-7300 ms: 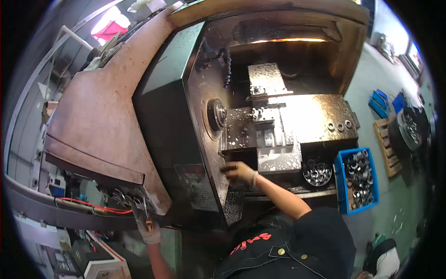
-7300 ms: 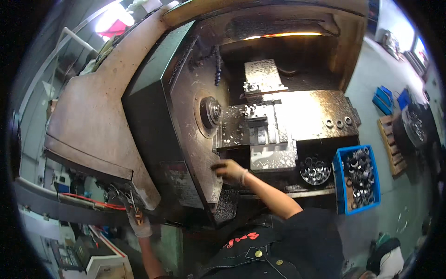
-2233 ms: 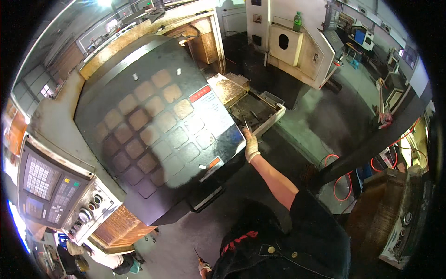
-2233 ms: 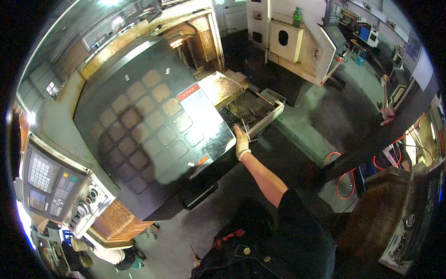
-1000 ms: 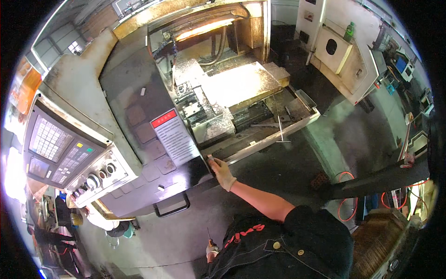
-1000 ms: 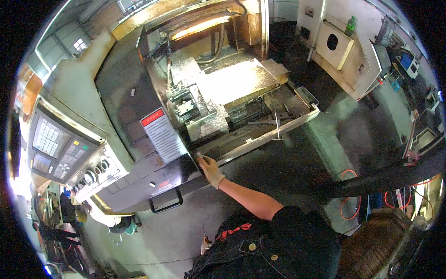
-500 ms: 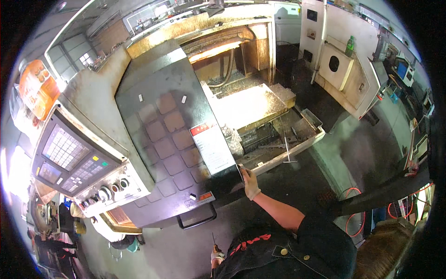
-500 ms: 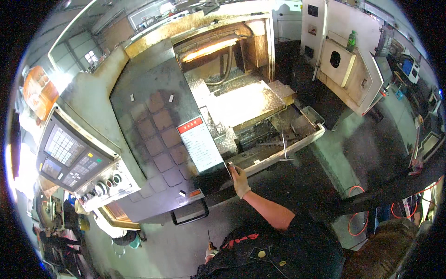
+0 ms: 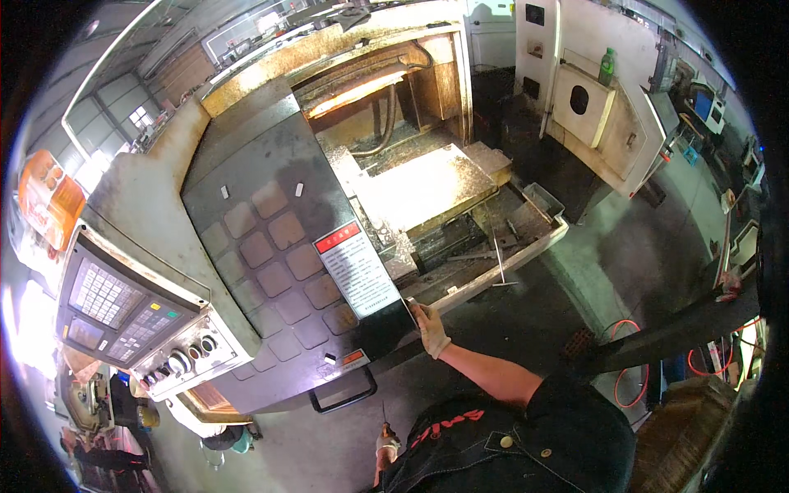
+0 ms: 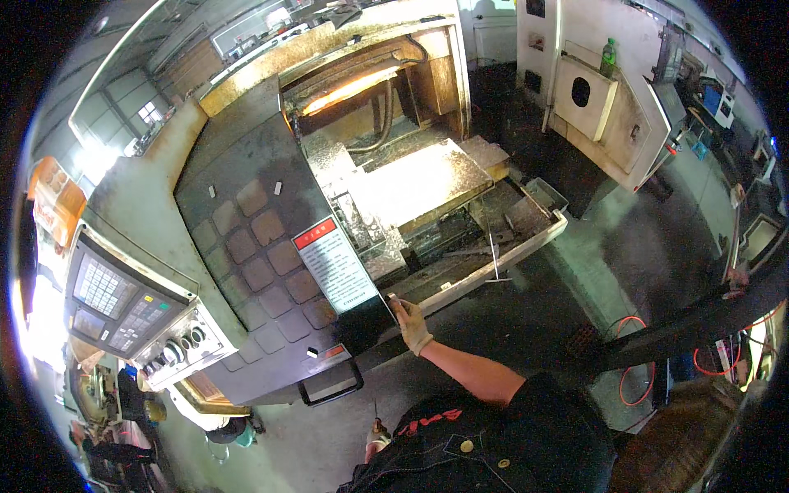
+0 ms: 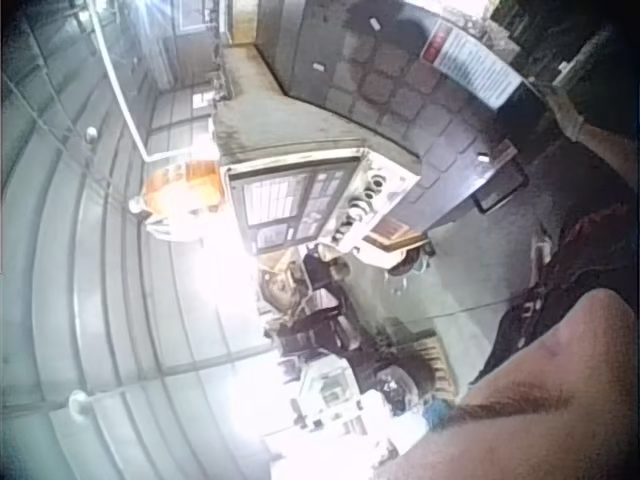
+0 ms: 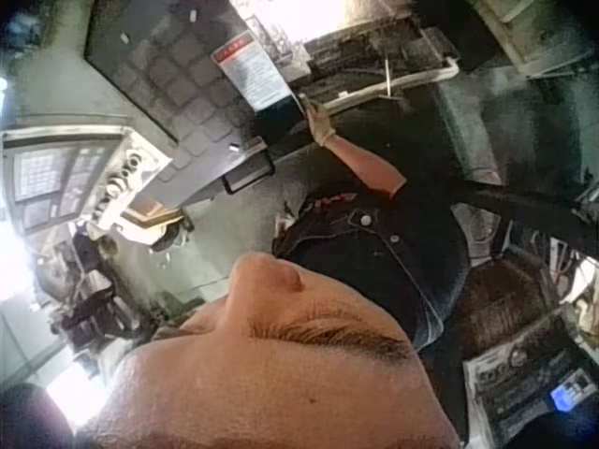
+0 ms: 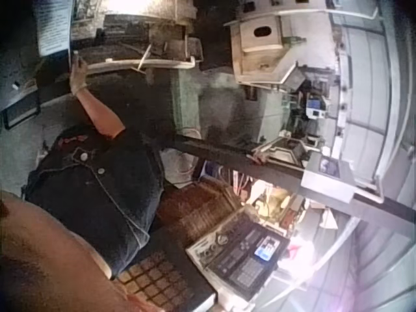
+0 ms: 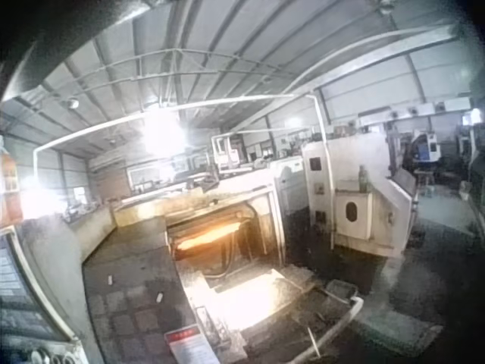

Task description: The person operates a metal lathe in a workshop, repeatedly loading small metal rings into the machine's chuck. They use a screwdriver to secure the parts and a caliper to measure them. The person cycles through loading, securing, and measuring the parts, placing finished items into a blue bin.

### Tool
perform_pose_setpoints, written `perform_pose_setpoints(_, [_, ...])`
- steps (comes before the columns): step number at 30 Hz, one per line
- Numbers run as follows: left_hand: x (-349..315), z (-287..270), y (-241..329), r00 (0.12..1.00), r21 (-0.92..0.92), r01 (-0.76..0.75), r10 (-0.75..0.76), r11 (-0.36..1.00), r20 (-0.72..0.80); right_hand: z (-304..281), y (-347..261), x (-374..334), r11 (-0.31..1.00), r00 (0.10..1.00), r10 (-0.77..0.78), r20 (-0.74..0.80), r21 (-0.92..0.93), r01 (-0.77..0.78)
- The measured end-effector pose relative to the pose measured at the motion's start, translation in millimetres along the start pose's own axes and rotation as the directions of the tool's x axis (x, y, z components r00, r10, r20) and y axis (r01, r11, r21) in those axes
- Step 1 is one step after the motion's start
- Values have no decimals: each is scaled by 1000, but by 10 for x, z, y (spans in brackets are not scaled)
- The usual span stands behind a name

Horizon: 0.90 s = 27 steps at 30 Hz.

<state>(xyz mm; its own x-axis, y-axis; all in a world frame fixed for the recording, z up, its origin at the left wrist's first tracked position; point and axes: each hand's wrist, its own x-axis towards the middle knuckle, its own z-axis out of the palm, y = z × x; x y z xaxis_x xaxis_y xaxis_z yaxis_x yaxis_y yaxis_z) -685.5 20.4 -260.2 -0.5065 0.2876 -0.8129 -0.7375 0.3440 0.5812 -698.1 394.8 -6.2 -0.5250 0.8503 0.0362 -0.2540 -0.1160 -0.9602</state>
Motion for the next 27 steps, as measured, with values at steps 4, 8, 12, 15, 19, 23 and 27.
perform_pose_setpoints(4, [-121, 27, -76, 1000, 5, 5, -4, 1000, -8, 4, 92, 39, 997, 996, -68, 53, 34, 66])
perform_pose_setpoints(8, [-379, -97, -344, 998, -1, 48, -48, 999, -42, -136, 216, 98, 992, 969, 115, 217, -79, -100])
perform_pose_setpoints(12, [-502, -142, -503, 994, -9, 87, -87, 996, -62, -106, 255, 93, 991, 974, 130, 184, 16, -136])
perform_pose_setpoints(15, [-496, -93, -498, 995, 1, 88, -88, 996, -52, -107, 326, 114, 997, 989, 65, 132, 32, -70])
perform_pose_setpoints(19, [-343, 55, -315, 999, 22, 40, -39, 999, -31, -82, 196, 87, 980, 972, 158, 174, 94, -176])
perform_pose_setpoints(23, [-282, 167, -197, 1000, 38, 8, -7, 999, -19, -102, -40, 64, 980, 946, 185, 268, 23, -198])
perform_pose_setpoints(27, [-262, 271, -163, 1000, 59, 9, -9, 998, 7, -116, 84, 153, 933, 927, 290, 239, 146, -329])
